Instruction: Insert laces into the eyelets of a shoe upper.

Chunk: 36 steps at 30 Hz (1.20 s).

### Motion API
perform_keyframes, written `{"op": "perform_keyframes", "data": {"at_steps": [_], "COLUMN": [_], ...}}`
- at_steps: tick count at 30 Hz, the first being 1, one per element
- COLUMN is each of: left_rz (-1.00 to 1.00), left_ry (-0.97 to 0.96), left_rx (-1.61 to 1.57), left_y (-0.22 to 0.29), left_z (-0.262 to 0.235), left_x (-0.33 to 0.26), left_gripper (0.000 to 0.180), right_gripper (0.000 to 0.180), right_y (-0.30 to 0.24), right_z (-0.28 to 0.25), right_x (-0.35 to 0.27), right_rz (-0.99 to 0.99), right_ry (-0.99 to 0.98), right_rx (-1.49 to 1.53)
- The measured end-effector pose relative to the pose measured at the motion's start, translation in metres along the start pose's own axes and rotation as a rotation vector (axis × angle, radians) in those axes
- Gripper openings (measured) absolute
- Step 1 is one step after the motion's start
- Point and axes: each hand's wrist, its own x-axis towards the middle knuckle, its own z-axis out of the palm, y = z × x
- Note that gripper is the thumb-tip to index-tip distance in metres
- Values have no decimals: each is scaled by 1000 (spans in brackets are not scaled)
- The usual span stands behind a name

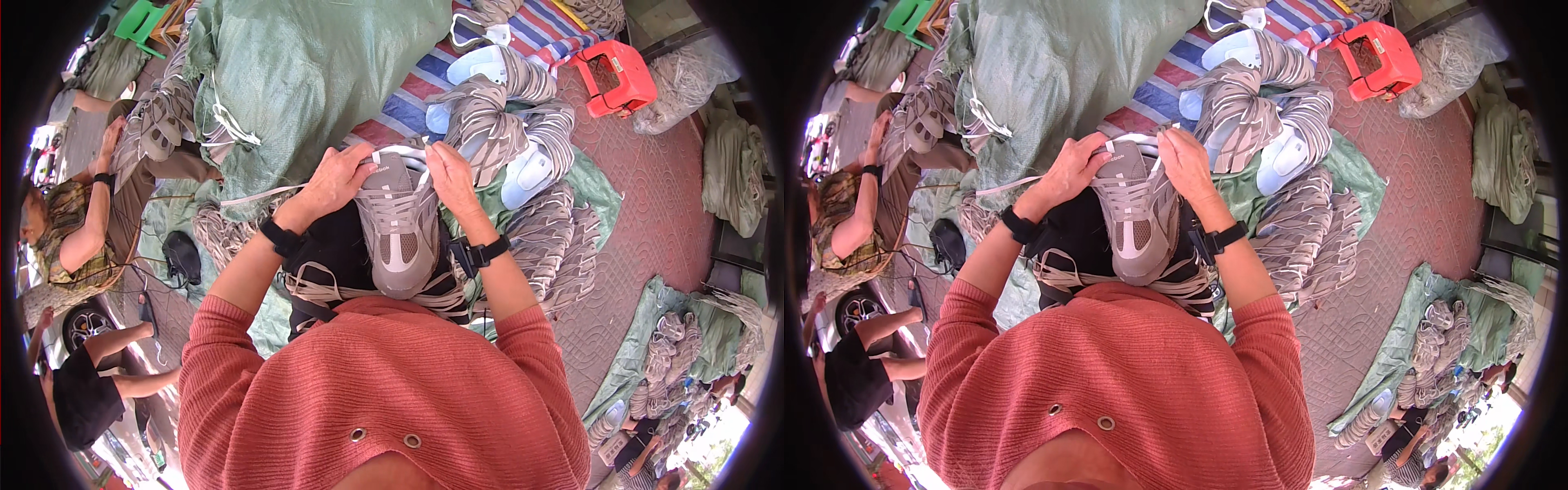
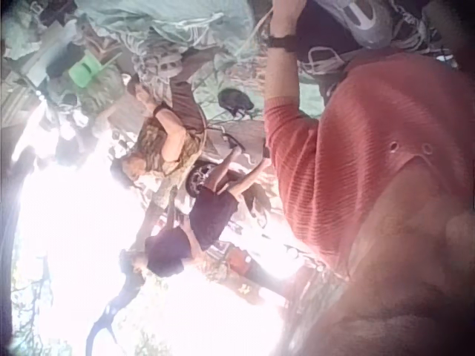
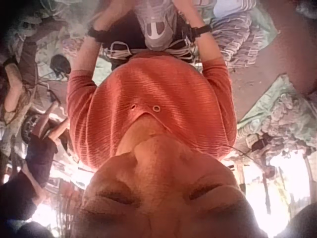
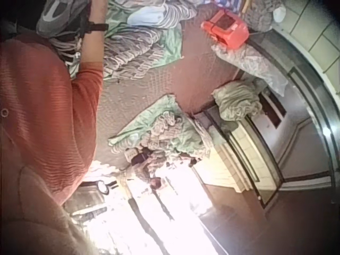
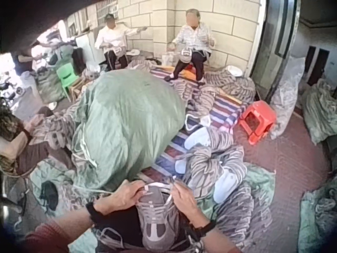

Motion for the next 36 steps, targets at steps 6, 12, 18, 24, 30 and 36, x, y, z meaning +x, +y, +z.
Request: {"op": "perform_keyframes", "data": {"at_steps": [6,12,18,24,30,36], "left_rz": [-118,-239,-98,-168,83,160], "left_ry": [148,128,-31,7,382,695], "left_rx": [-274,-400,-204,-1323,-1327,-1386], "left_y": [-2,-5,14,83,95,82], "left_z": [5,-17,-39,-121,-185,-225], "left_x": [12,-38,-52,-44,-77,-113], "left_gripper": [19,22,21,29,32,23], "right_gripper": [20,13,13,17,20,23], "right_y": [-2,-31,-57,-62,-61,-53], "right_z": [5,-4,1,-13,0,5], "right_x": [12,31,23,34,19,9], "right_rz": [-134,-332,-360,-94,-329,-384], "right_ry": [-144,-154,-529,-724,-472,-627], "right_rx": [-236,-125,-247,10,-423,-515]}}
